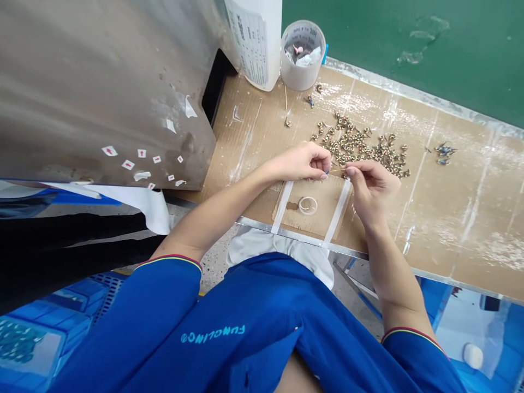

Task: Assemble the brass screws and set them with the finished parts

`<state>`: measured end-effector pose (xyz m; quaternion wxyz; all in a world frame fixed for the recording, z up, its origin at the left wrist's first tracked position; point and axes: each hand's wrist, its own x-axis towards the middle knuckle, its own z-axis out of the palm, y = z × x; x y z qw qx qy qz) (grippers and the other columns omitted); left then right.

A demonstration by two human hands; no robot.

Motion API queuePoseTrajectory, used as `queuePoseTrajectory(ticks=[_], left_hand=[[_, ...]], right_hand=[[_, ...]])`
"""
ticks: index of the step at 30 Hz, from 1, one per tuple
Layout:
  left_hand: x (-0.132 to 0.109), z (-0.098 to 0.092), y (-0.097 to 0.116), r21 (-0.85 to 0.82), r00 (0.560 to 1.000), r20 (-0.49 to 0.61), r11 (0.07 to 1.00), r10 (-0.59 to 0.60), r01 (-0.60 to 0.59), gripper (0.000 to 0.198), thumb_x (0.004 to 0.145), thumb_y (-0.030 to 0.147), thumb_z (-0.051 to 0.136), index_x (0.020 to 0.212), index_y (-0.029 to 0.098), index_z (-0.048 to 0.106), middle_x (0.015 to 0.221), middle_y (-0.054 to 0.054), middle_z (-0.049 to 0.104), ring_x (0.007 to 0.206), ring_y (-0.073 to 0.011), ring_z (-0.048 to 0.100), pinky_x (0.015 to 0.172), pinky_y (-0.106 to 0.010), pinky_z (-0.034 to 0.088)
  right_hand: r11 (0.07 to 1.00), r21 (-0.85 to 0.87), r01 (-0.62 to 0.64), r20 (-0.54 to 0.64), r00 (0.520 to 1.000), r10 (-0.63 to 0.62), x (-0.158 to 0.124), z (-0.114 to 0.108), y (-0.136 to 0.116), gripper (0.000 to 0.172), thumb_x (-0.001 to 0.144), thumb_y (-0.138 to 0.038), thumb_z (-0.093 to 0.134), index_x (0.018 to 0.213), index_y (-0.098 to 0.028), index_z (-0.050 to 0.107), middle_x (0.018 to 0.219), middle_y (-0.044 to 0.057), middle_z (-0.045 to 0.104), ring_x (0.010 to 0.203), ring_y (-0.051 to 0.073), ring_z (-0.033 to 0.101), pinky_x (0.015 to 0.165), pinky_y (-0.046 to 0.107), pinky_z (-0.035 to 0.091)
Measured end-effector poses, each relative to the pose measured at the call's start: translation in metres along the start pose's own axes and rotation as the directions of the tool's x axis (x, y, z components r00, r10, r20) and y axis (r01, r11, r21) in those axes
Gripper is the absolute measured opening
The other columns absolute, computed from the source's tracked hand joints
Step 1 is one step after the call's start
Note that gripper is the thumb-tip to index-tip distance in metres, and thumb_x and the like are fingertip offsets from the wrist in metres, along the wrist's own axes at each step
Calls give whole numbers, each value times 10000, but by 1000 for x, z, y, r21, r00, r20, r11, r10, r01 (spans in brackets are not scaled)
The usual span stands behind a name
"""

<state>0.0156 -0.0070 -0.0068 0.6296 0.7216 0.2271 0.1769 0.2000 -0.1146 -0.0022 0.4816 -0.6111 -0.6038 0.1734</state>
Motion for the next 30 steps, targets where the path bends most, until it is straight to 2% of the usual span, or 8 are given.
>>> queuePoseTrajectory(ticks=[9,21,25,28,30], left_hand=[[-1,1,1,-13,1000,2,1000,-2,2,76,743,117,753,773,118,683,690,7,640,646,-93,583,647,-234,445],[-1,-1,3,3,1000,18,1000,-12,12,63,736,118,741,760,120,682,678,12,625,651,-98,568,667,-242,440],[-1,-2,4,-6,1000,12,1000,-14,14,86,736,144,761,753,120,680,681,13,627,651,-95,566,667,-234,442],[-1,-3,3,-8,1000,20,1000,-16,16,89,739,149,758,751,118,675,683,10,629,650,-91,559,660,-230,438],[-1,-4,2,-9,1000,26,1000,-16,16,86,739,148,755,751,116,676,685,8,630,650,-89,557,658,-227,437]], right_hand=[[1000,7,8,43,999,-8,1,0,-2,351,958,-567,666,855,-243,758,812,36,774,748,203,731,704,351,589],[993,-10,117,59,992,-116,2,2,-6,301,984,-493,653,832,-248,739,802,30,772,744,190,732,696,337,585],[999,16,46,54,997,-47,3,-4,-6,333,971,-540,656,840,-247,743,811,39,770,756,196,732,697,347,594],[982,187,-2,146,989,-26,6,-13,-9,297,947,-523,702,846,-247,748,810,32,761,738,184,720,671,330,589],[952,306,9,289,952,-102,8,-19,-13,260,940,-482,729,829,-248,756,786,22,745,706,168,699,659,317,580]])
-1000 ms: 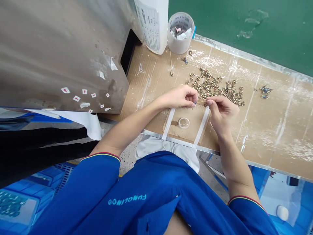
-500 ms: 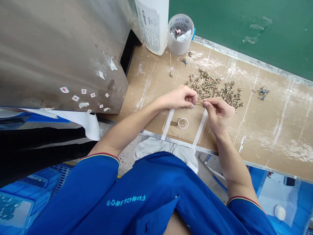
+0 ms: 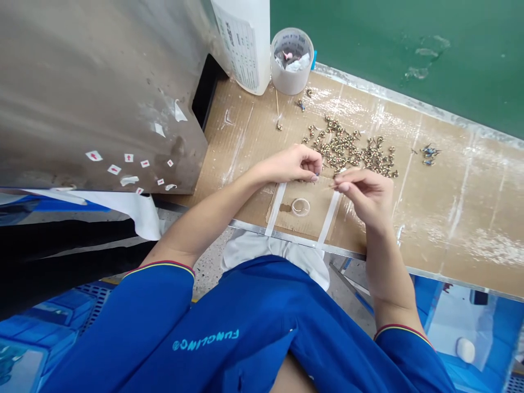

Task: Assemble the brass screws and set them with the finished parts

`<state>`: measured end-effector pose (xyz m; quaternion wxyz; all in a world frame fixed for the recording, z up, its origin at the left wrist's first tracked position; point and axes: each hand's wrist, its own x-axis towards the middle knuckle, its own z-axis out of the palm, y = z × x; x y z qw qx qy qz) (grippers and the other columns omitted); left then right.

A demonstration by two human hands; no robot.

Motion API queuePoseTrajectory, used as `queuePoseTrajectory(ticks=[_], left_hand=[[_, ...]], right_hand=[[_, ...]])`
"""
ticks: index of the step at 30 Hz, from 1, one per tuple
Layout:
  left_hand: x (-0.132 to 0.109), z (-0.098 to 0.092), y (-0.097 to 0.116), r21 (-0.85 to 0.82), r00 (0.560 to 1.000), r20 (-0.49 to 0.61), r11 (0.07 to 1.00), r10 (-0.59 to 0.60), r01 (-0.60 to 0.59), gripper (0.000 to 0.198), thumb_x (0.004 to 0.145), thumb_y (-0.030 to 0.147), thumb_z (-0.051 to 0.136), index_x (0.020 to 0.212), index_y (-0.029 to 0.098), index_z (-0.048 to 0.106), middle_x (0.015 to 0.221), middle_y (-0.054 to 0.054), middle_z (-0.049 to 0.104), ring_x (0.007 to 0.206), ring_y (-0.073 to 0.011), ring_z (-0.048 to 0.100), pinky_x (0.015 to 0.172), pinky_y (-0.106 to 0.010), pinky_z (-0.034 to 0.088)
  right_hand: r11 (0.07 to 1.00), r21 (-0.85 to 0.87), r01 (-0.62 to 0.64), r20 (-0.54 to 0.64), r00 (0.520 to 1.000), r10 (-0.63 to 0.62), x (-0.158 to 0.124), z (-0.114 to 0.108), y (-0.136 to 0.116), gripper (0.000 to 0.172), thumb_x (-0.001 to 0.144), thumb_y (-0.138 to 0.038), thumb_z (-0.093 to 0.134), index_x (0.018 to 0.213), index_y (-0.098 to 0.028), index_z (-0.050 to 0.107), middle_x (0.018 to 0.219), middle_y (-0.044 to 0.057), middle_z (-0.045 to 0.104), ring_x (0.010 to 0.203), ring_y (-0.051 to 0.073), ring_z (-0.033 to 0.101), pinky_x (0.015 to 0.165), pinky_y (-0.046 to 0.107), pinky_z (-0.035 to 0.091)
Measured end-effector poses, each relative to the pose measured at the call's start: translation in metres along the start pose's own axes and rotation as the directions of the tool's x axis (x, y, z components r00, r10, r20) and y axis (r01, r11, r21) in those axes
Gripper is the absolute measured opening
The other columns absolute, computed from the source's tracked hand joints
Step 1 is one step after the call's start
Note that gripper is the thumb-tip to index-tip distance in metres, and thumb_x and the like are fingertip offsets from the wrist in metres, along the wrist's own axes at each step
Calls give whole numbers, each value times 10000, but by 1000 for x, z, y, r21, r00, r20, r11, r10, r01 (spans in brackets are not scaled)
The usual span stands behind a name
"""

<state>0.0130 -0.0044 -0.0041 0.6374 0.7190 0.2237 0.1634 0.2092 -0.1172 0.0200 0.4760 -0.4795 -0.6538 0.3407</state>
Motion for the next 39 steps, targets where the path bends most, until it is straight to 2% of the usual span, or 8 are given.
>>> queuePoseTrajectory(ticks=[4,8,12,16,19,29,35,39], left_hand=[[0,-2,-1,-10,1000,12,1000,12,-11,66,743,143,739,771,114,687,703,4,644,658,-89,564,655,-220,443],[-1,-5,1,-30,1000,19,999,16,-15,64,746,127,745,783,109,697,746,-12,674,689,-90,588,676,-222,464],[-2,-11,6,-115,999,-5,993,-41,40,132,753,158,807,804,105,697,746,-24,682,662,-88,600,659,-227,475],[-3,-19,6,-202,990,-131,979,-60,32,240,754,240,866,834,113,680,728,-20,674,639,-89,612,653,-232,496],[-2,-22,1,-209,974,-217,978,-63,17,280,759,279,876,846,115,667,707,-15,665,635,-91,610,654,-236,505],[-1,-22,-6,-164,944,-321,986,-68,15,187,812,229,797,853,135,640,650,20,594,593,-79,548,623,-234,448],[-1,-19,-3,-165,946,-316,986,-74,22,197,766,255,802,825,148,647,640,22,590,575,-87,525,585,-231,428],[-2,-15,1,-112,943,-330,994,-38,0,169,765,247,779,818,131,667,675,7,620,598,-87,532,614,-232,446]], right_hand=[[996,32,79,342,936,-85,0,3,-8,217,964,-426,717,850,-256,786,834,21,713,736,151,667,702,316,567],[984,-55,168,477,871,-122,-3,15,-4,206,1009,-389,653,930,-259,793,887,29,659,810,157,634,723,315,537],[970,-118,211,404,903,-147,-4,15,1,275,997,-487,645,1060,-252,773,919,44,658,831,179,630,736,335,538],[945,-316,84,117,992,-49,0,5,8,255,1022,-454,599,1067,-255,753,927,53,698,760,184,616,689,338,531],[894,-447,21,-21,999,-33,5,5,17,194,1017,-355,581,1041,-254,746,920,53,702,760,195,622,683,342,529],[742,-632,225,334,942,-1,23,23,36,226,1043,-230,501,1042,-279,722,920,59,641,853,226,579,738,339,483],[744,-648,162,274,961,30,28,24,32,121,979,-188,570,885,-230,633,941,86,641,872,244,586,747,351,494],[863,-502,52,199,978,57,24,19,26,100,914,-127,618,882,-214,653,868,55,671,790,205,622,734,341,522]])
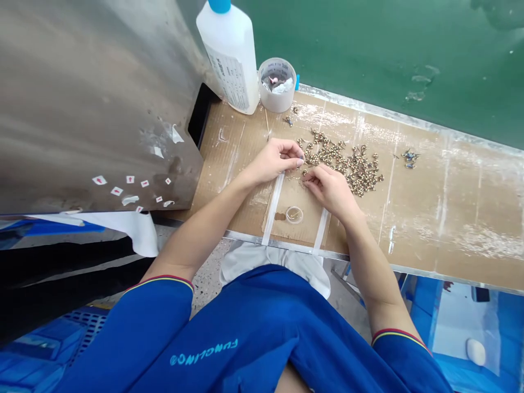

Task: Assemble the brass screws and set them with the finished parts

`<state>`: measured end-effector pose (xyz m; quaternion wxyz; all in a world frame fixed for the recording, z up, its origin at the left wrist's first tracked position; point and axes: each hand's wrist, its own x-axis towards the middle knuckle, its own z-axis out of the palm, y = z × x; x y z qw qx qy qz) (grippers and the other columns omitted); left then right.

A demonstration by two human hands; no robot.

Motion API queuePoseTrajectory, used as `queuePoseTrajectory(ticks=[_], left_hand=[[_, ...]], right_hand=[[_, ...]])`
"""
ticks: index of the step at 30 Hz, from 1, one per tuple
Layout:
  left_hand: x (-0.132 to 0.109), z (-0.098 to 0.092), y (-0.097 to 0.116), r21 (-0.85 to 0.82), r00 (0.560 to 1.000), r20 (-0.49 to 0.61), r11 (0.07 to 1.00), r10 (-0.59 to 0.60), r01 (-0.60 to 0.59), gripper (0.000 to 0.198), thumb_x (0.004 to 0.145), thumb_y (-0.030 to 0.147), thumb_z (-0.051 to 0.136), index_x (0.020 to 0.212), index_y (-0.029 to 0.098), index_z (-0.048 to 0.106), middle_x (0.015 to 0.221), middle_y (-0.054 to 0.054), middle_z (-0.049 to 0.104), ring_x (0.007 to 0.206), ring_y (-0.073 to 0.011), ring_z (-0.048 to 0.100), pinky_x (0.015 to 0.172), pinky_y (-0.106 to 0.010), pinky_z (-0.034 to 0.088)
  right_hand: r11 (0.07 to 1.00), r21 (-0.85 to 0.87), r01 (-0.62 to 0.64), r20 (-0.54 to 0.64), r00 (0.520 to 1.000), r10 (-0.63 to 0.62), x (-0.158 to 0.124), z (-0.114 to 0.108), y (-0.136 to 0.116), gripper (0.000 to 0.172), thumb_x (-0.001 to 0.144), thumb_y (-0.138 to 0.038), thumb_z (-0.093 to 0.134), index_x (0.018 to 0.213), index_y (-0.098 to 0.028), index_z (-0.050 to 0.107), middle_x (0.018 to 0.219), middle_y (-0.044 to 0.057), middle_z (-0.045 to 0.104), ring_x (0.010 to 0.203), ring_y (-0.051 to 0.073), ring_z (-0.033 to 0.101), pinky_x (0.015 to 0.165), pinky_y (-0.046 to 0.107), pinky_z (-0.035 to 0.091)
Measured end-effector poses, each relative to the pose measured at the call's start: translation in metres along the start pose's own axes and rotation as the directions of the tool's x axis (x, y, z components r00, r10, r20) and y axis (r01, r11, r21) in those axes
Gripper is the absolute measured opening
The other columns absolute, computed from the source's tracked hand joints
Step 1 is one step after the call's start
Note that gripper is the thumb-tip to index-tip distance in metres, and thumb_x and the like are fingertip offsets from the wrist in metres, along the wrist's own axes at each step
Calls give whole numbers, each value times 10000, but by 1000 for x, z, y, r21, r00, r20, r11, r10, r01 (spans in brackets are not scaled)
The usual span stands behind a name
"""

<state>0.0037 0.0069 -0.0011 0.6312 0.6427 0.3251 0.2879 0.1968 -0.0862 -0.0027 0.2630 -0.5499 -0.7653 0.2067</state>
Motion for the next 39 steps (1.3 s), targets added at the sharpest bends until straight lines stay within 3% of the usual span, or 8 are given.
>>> queuePoseTrajectory(ticks=[3,7,10,15,21,32,39], left_hand=[[-2,9,-1,20,999,-9,999,46,-46,131,787,229,737,841,120,688,735,-15,661,642,-93,558,649,-235,464],[-3,23,-7,30,994,-21,994,110,-109,149,847,262,687,885,119,698,789,-30,686,694,-106,591,688,-245,489],[-4,30,-12,92,984,-69,983,163,-156,185,880,304,683,895,122,707,814,-40,701,714,-118,616,690,-250,498],[-7,34,-14,86,978,-101,981,180,-172,222,928,338,669,922,124,726,740,-30,694,600,-110,601,611,-249,492],[-9,36,-14,128,962,-157,971,222,-203,224,952,334,651,926,129,736,737,-30,700,616,-108,610,632,-241,493],[-9,35,-14,255,946,-124,931,301,-263,220,991,311,609,902,138,713,703,-13,670,630,-120,602,668,-261,483],[-7,27,-18,460,863,-38,776,504,-432,398,1060,445,501,837,150,647,797,-57,675,765,-152,627,729,-292,468]], right_hand=[[954,282,-98,-126,982,138,-3,-7,2,18,905,-205,693,918,-212,704,847,27,708,748,172,654,722,327,553],[757,626,-187,-232,882,410,-1,-8,7,243,829,-426,835,895,-219,727,821,5,726,734,154,684,708,315,585],[653,738,-169,-252,830,499,1,-3,8,382,744,-546,890,853,-226,713,774,-10,709,694,141,675,684,303,589],[622,768,-154,-249,823,511,4,6,5,465,702,-640,886,787,-230,684,721,-19,683,655,134,657,654,298,591],[569,803,-179,-173,843,509,4,13,3,459,730,-647,866,868,-242,699,782,-4,708,732,155,701,724,326,633],[678,714,-176,-213,868,449,2,14,-6,394,852,-620,778,893,-249,651,853,17,723,782,167,715,756,344,639],[683,708,-181,-184,886,426,1,11,-8,423,830,-638,792,865,-241,650,797,6,692,743,160,688,705,329,615]])
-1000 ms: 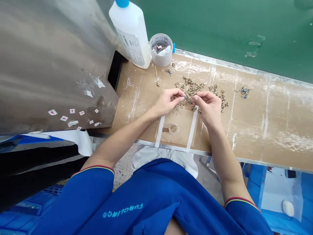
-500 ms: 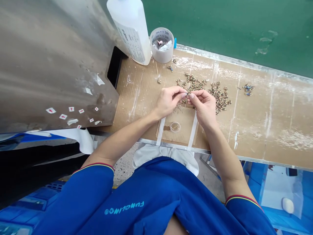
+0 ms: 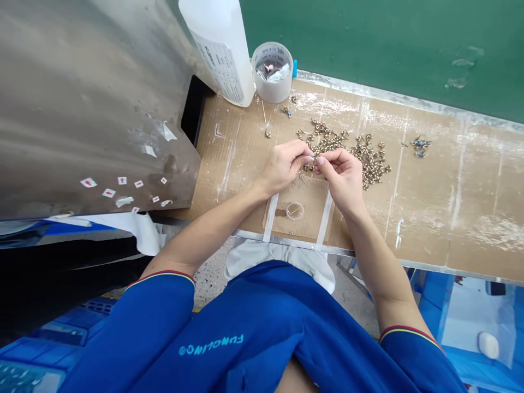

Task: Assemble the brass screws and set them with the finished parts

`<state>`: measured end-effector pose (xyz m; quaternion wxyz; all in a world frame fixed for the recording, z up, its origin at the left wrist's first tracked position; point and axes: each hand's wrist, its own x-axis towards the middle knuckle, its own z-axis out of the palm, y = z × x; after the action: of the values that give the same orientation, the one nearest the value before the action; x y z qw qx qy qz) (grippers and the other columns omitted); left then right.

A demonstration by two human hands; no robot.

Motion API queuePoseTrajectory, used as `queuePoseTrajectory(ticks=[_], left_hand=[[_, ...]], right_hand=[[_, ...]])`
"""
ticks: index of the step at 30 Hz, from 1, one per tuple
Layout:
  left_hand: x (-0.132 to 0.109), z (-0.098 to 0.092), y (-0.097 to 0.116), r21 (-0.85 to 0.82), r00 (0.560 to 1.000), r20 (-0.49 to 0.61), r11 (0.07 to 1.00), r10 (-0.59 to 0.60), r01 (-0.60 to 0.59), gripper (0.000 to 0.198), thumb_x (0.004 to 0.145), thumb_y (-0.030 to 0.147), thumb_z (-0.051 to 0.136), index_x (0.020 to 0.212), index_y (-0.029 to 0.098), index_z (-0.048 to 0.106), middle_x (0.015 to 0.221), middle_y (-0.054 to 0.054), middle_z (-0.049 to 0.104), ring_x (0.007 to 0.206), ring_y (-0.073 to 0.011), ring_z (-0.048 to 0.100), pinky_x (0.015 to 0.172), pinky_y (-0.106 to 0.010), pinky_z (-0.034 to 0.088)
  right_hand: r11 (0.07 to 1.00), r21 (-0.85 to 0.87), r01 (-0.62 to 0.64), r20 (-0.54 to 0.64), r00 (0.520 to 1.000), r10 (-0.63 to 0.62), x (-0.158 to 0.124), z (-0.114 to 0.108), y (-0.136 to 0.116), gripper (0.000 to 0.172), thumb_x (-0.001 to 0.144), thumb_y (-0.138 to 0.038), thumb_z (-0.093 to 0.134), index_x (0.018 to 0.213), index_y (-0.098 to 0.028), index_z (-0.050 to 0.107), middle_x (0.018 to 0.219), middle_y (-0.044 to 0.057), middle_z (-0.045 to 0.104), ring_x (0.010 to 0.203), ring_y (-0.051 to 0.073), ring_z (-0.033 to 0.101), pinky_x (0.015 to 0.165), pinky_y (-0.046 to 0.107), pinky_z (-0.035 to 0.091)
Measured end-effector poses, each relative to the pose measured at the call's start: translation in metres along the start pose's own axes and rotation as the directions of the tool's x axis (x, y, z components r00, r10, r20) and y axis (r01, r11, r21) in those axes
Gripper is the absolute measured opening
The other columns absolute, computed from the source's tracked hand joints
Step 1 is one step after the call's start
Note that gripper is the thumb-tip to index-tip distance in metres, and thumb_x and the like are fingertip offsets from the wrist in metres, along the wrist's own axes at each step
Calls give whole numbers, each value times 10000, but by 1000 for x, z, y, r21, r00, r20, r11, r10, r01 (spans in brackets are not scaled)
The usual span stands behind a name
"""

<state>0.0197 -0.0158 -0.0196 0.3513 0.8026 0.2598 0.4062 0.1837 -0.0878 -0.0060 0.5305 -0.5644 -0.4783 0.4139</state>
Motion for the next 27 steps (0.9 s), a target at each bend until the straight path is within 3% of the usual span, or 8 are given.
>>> queuePoseTrajectory(ticks=[10,15,20,27], left_hand=[[2,1,-11,66,993,25,991,113,-114,514,1073,561,376,793,170,558,795,-67,634,775,-167,606,705,-308,442],[2,-1,-4,14,997,60,999,41,-42,549,1053,611,387,762,178,555,753,-61,625,735,-170,598,688,-314,444],[2,-1,5,-59,997,47,996,-67,70,522,1018,609,488,723,183,560,711,-47,614,704,-169,588,687,-316,453],[3,-6,8,-81,997,48,995,-53,57,525,1014,608,506,729,176,593,726,-54,640,702,-163,598,684,-309,458]], right_hand=[[993,-70,91,35,995,-89,0,1,-1,452,865,-670,736,845,-235,619,780,-3,637,715,143,631,679,313,559],[995,-29,91,79,993,-89,1,-2,-4,479,839,-689,753,803,-238,597,782,1,604,708,146,604,670,319,547],[996,-21,81,49,996,-80,-1,4,-1,520,816,-738,741,778,-250,563,771,-3,582,681,146,580,651,330,538],[993,-13,118,5,993,-118,-6,10,0,497,855,-718,713,806,-252,546,806,0,563,695,142,576,664,331,542]])
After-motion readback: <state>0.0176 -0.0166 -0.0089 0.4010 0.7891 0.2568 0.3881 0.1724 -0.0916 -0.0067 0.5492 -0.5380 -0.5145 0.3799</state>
